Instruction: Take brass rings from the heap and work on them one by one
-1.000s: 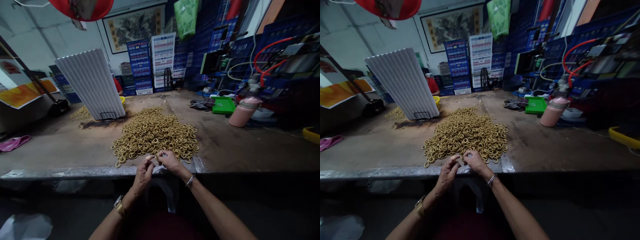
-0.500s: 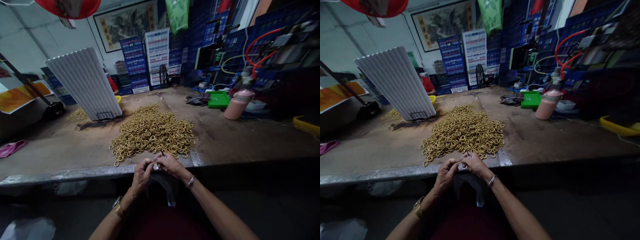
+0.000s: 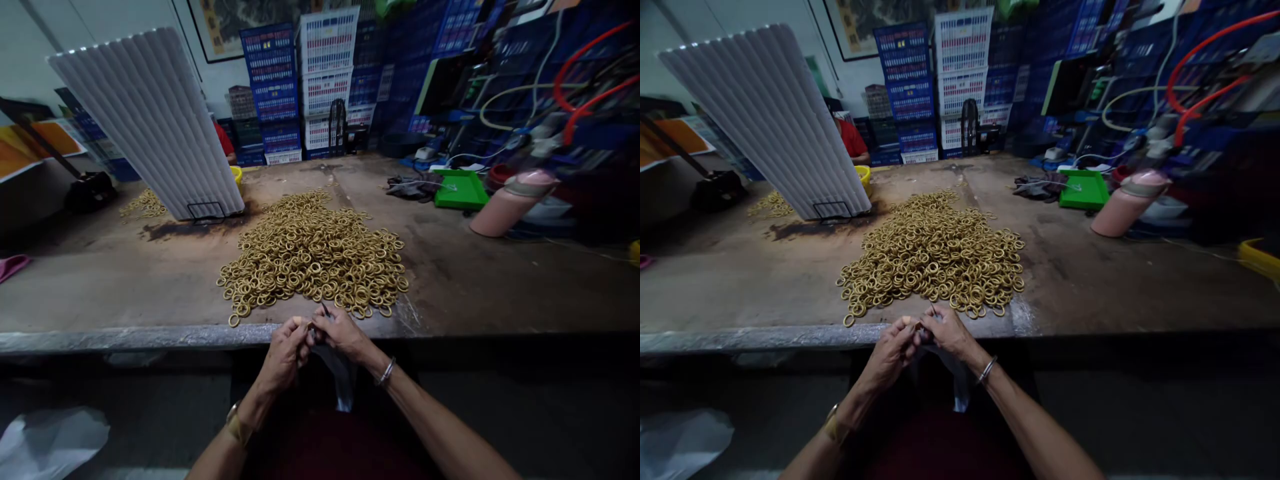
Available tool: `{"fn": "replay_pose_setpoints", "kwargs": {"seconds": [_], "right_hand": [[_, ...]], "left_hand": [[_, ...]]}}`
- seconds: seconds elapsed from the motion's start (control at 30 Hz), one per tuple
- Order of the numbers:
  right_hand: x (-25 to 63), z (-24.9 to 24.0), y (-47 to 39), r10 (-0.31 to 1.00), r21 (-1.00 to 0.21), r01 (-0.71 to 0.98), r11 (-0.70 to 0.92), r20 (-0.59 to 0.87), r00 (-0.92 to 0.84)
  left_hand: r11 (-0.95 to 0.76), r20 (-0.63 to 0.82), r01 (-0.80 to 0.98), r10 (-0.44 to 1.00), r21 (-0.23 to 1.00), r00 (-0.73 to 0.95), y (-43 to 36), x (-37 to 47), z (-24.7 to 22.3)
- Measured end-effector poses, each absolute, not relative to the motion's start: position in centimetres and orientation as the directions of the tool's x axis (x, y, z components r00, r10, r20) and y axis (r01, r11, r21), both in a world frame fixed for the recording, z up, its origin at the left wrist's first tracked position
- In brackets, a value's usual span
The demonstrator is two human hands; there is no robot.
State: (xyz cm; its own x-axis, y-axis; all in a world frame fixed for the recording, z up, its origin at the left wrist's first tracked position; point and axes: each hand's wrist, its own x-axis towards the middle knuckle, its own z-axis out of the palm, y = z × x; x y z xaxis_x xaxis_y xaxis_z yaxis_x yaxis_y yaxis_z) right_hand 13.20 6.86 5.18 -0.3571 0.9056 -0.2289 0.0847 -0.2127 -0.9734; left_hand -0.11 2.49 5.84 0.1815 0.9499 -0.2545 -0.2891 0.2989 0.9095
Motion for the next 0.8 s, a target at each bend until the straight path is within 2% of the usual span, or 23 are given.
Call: {"fn": "replay_pose_setpoints", "kwargs": {"seconds": [0.13, 0.3, 0.37, 0.43, 0.53, 0.6, 0.7, 0.8], "right_hand": [[12.6, 4.5, 7.2, 0.888, -0.968, 0.087, -0.235, -0.25, -0.387], [12.4, 4.3, 7.7, 0.885, -0.97, 0.095, -0.225, -0.244, -0.397], [12.5, 4.3, 7.7, 0.917, -0.974, 0.162, -0.161, -0.208, -0.34], [12.7, 4.3, 7.6, 0.953, -0.953, 0.303, -0.024, -0.113, -0.281], [13.0, 4.3, 7.0, 0.933, -0.81, 0.534, 0.242, 0.044, -0.357], [13.1, 4.2, 6.6, 0.894, -0.695, 0.623, 0.358, 0.064, -0.443], [13.1, 4.4, 6.2, 0.875, -0.583, 0.703, 0.408, 0.031, -0.483], [13.0, 4.7, 6.1, 0.871, -0.529, 0.741, 0.415, -0.005, -0.491]], "left_hand": [[0.342, -0.282, -0.408, 0.938, 0.846, 0.202, 2.4, -0.2, 5.1], [0.351, -0.299, -0.466, 0.936, 0.812, 0.185, 2.6, -0.2, 4.7], [0.337, -0.294, -0.473, 0.942, 0.814, 0.165, 2.7, -0.3, 4.7], [0.319, -0.291, -0.468, 0.947, 0.824, 0.134, 2.8, -0.3, 4.7], [0.285, -0.275, -0.437, 0.957, 0.853, 0.087, 2.8, -0.3, 4.6], [0.266, -0.259, -0.4, 0.963, 0.877, 0.072, 2.9, -0.3, 4.5], [0.26, -0.254, -0.339, 0.965, 0.904, 0.063, 3.0, -0.2, 4.2], [0.265, -0.263, -0.3, 0.964, 0.916, 0.047, 3.0, -0.3, 4.1]]}}
